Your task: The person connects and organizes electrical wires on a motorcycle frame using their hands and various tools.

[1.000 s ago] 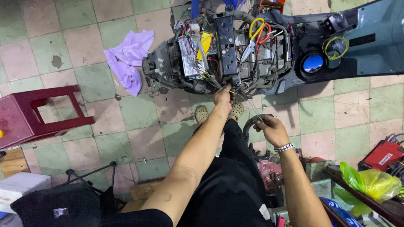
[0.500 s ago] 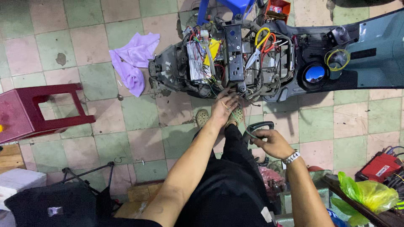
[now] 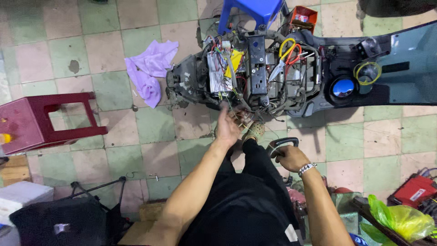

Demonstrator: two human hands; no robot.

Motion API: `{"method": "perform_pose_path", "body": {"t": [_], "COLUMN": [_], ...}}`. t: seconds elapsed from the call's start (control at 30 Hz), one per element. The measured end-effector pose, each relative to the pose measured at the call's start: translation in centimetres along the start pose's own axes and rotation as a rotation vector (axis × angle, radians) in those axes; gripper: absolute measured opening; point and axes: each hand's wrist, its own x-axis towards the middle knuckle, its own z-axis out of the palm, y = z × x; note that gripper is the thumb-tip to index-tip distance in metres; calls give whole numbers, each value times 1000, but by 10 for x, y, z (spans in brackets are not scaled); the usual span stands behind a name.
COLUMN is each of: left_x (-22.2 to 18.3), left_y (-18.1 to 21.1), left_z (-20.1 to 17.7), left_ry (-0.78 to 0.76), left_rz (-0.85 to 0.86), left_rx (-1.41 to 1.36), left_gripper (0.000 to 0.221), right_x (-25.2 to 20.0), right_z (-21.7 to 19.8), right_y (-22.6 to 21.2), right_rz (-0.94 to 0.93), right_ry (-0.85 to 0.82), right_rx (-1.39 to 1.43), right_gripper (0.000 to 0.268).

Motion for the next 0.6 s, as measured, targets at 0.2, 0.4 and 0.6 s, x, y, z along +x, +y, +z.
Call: {"method": "perform_pose_path", "body": {"t": [0.2, 0.4, 0.6], "left_x": [24, 27, -23], "left_y": [-12, -34, -8], "left_z": [-20, -15, 46], "left_ry": [-5, 149, -33], "left_rz": [15, 83, 93], "left_rx": [38, 460, 1570], "left_gripper": [25, 17, 34], "right_x": [8, 69, 127], "right_z": [5, -12, -17], "right_y": [-9, -29, -126], "right_rz": [-28, -268, -277], "right_ry": [-76, 211, -56], "right_rx": [-400, 646, 483], "right_gripper": [60, 44, 47]}}
